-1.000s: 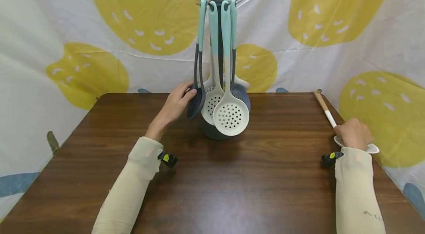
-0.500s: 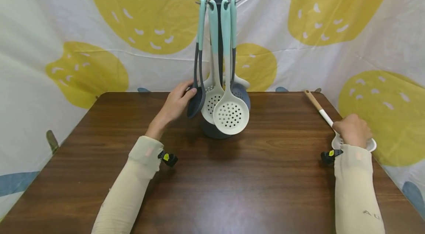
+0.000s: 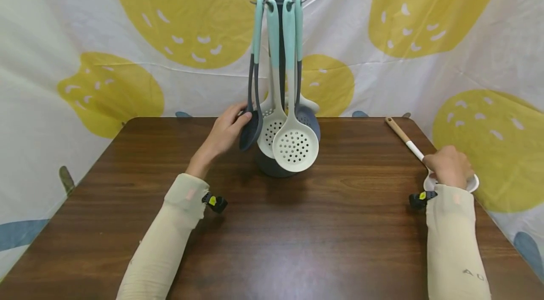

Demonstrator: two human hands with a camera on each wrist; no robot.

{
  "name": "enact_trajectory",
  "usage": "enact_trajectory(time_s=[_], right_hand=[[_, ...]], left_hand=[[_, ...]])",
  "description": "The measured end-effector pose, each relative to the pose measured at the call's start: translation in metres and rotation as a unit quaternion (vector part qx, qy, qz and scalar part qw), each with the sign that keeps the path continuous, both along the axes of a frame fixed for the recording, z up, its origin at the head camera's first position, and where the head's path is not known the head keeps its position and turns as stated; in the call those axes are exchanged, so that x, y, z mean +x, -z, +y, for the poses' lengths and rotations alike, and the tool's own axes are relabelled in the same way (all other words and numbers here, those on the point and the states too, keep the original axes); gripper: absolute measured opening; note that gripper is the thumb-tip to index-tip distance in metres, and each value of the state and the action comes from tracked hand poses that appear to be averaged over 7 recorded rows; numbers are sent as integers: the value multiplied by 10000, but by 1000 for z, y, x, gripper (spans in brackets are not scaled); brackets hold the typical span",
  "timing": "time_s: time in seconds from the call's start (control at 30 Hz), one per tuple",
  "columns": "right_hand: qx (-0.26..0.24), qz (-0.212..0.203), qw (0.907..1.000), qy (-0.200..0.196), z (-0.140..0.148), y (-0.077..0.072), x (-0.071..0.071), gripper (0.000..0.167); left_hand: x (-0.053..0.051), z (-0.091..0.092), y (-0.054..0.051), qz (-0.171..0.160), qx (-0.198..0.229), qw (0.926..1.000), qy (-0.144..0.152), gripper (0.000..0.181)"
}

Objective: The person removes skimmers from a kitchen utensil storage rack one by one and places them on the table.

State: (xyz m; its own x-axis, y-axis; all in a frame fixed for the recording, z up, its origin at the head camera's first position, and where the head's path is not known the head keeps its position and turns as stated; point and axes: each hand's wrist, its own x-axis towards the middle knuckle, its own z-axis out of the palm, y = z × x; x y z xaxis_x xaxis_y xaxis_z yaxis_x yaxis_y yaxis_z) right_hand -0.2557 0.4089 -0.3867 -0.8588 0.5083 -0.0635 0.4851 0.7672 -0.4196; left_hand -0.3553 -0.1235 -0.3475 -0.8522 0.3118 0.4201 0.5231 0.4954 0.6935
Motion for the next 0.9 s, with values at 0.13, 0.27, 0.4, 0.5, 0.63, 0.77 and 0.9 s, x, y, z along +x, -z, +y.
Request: enact_trajectory(time_s=[0.13,0.27,0.4,0.5,0.63,0.77,0.9], right_hand=[[26,-21,10000,-30,-1,-2,0,44],[11,61,9998,-162,-2,-5,0,42],[81,388,9983,-426,-5,-14,-2,37],[238,580,9965,-547,-7,-22,-3,36],[361,564,9959,-616,-13,-29,-4,39],[356,606,9942,-811,-20,-37,-4,47],[178,764,9922,-964,-26,-48,-3,55]], left_hand=[[1,0,0,-4,-13,10000,-21,48],[2,0,-1,-30,-32,10000,-70,48],[2,1,-1,19,-102,9999,-62,48],[1,2,-2,96,-136,9999,-42,48],[2,3,-2,189,-152,9997,-56,48],[3,3,-1,296,-173,9994,-75,48],[3,3,-1,367,-167,9992,-72,48]])
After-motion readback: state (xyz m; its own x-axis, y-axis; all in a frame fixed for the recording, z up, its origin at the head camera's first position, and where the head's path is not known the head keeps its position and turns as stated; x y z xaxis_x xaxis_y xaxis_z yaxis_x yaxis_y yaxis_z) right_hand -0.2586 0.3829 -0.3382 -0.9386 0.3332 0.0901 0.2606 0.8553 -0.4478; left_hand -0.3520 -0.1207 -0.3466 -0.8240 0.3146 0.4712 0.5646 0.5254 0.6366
